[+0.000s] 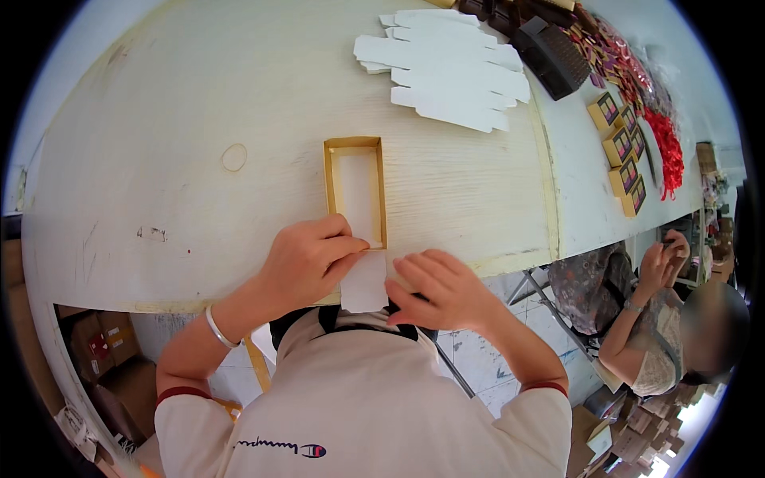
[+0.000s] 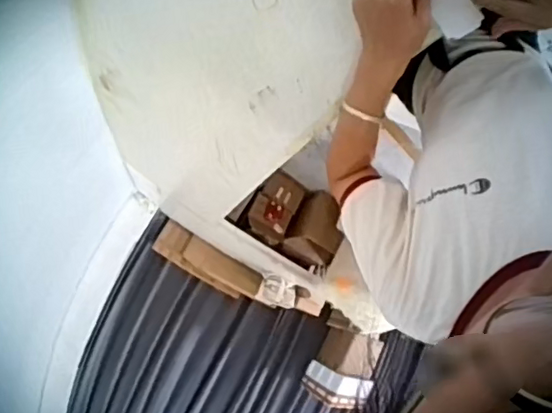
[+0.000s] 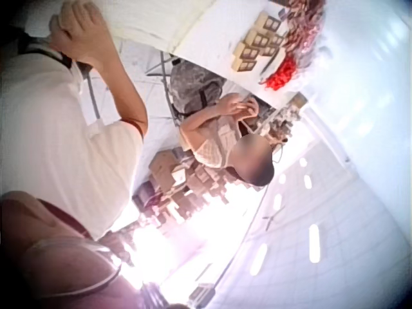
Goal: The person folds flat cardboard pieces into small rectangular boxes by hand. They repeatedly pick up a flat piece, fold the sides up, tuck the flaps, and place the finished box on the table.
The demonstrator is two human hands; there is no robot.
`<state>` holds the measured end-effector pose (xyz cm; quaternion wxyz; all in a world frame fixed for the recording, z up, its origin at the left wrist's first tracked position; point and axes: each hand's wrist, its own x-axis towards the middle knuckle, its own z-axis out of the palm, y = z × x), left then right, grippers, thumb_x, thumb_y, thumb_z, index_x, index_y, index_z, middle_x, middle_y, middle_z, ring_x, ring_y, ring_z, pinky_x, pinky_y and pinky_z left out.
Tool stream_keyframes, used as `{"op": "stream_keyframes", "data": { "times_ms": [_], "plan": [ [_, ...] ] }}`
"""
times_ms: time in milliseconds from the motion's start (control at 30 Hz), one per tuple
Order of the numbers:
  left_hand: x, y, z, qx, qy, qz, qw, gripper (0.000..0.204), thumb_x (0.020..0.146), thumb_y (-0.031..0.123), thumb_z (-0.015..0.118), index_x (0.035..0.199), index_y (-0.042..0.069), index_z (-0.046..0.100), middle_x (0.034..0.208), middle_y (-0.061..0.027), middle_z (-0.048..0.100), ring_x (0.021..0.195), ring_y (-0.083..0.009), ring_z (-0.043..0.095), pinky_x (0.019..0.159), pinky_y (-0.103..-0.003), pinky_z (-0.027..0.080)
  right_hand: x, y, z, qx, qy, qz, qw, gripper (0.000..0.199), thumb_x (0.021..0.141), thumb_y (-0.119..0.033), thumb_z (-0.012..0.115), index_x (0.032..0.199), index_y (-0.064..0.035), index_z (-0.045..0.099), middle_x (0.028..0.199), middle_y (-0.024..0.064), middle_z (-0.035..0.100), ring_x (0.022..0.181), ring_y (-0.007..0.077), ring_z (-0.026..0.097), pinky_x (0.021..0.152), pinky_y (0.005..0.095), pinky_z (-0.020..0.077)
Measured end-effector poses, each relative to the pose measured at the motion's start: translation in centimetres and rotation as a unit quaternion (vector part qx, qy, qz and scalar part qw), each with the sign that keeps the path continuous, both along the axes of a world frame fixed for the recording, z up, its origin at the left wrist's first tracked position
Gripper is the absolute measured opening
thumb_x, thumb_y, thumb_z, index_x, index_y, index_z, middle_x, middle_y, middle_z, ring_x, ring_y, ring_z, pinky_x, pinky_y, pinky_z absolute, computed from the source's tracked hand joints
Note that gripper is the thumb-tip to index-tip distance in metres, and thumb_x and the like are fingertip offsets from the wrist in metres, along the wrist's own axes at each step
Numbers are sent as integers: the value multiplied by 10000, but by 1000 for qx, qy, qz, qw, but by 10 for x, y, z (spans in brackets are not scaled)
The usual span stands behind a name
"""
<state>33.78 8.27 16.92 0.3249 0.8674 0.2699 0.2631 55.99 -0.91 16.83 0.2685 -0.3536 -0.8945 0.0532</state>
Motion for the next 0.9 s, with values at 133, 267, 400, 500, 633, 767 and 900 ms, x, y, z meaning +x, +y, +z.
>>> {"op": "stream_keyframes", "data": {
  "times_ms": [133,267,400,500,633,767,900],
  "plan": [
    [-16,1,-7,-4,-2,-3,1000,109,762,-5,704,867,22,710,754,-64,598,576,-195,573,496,-293,441,-27,-6,-23,98,-49,-31,994,222,799,-132,690,977,-43,592,1201,153,574,1053,283,578,807,385,515],
    [-39,1,-8,-23,-14,3,1000,108,769,16,712,876,10,703,821,-77,587,615,-206,575,529,-295,454,-63,15,-13,57,37,-77,995,188,770,-69,659,945,-27,604,1182,162,593,1072,308,573,821,392,523],
    [-61,1,-2,-48,3,-12,999,206,827,32,670,1031,5,662,970,-108,572,752,-229,583,622,-303,479,-86,27,3,-25,89,-99,991,277,705,15,674,971,-23,608,1074,151,632,996,304,582,796,374,525],
    [-79,5,12,-122,-38,-43,991,322,904,12,570,1224,17,531,1113,-135,545,840,-232,577,678,-311,486,-93,36,12,-84,173,-106,976,332,715,36,693,1026,-26,593,997,107,641,901,282,574,726,363,507],
    [-104,4,21,-243,-88,-47,965,366,949,-35,445,1297,46,362,1256,-169,487,869,-201,563,694,-302,487,-114,43,23,-154,273,-121,942,394,739,50,703,1097,-37,563,899,53,632,786,252,537,636,348,456],
    [-109,-1,29,-186,-120,3,975,300,923,-46,469,1186,59,372,1260,-169,467,773,-202,542,642,-303,476,-128,48,35,-103,238,-103,960,397,740,40,714,1095,-40,555,875,51,622,764,255,514,623,334,437],
    [-112,-1,26,-126,-143,43,981,274,891,-29,539,1126,59,427,1202,-151,501,644,-257,549,606,-334,467,-137,46,31,-39,162,-113,980,373,728,-5,751,1066,-46,598,916,68,624,843,273,529,681,349,469]
  ]
}}
